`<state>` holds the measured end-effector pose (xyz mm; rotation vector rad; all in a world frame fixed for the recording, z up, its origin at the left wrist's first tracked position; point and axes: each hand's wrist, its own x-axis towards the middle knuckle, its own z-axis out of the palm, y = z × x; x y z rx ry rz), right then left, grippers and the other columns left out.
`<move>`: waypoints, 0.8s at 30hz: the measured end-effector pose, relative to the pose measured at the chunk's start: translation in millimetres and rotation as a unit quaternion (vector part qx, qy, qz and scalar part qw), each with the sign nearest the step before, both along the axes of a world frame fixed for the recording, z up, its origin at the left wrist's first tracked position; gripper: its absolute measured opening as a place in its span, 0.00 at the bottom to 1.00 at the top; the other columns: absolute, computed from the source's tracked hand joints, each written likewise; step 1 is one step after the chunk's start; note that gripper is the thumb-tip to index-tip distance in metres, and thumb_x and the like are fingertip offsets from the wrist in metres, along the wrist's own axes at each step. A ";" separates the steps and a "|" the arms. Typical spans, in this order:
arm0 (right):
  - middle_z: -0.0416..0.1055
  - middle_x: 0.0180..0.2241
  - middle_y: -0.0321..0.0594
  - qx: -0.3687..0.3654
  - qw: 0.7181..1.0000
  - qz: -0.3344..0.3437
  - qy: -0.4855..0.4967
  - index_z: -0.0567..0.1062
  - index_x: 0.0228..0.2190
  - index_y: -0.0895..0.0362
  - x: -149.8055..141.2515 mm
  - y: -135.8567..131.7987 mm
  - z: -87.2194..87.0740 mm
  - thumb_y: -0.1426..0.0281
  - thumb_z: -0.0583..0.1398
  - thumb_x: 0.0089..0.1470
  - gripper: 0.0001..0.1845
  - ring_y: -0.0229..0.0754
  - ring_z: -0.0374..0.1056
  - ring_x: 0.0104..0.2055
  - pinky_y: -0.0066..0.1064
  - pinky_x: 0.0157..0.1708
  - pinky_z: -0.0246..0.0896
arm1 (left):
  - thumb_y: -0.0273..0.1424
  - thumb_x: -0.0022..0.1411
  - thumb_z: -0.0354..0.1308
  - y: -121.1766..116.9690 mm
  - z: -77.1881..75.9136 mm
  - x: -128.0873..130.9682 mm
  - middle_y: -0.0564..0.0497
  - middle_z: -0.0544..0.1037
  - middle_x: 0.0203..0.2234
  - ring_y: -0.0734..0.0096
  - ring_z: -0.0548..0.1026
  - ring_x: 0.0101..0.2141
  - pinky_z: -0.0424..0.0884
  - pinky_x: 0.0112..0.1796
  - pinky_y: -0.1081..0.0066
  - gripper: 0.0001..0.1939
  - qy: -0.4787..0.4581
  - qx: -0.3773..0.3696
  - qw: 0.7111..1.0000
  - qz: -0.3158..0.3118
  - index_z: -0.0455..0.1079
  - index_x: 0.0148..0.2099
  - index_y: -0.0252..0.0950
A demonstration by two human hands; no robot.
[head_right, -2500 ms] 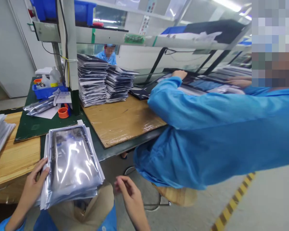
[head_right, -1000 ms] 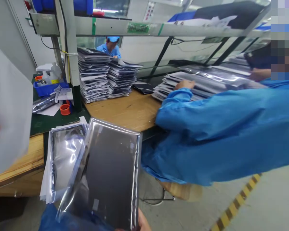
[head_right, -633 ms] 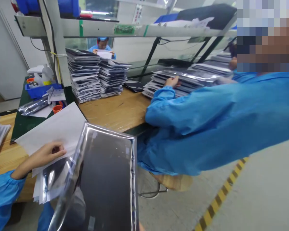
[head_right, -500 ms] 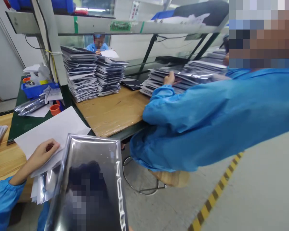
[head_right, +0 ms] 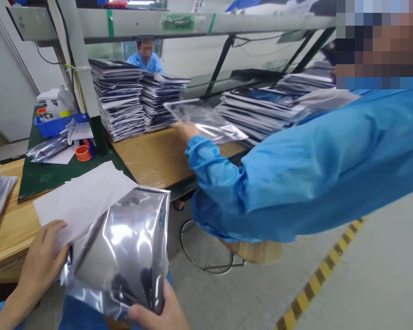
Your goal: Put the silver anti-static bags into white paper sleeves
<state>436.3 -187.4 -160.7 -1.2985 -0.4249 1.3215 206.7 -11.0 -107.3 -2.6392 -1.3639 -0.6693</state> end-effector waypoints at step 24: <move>0.81 0.28 0.41 -0.008 0.996 -0.078 0.035 0.74 0.35 0.55 -85.7 34.2 34.5 0.63 0.73 0.30 0.27 0.51 0.76 0.30 0.38 0.30 0.75 | 0.39 0.62 0.54 -94.2 -23.0 -18.8 0.52 0.73 0.23 0.68 0.70 0.24 0.67 0.29 0.70 0.09 -0.313 -0.190 0.926 0.096 0.68 0.32 0.41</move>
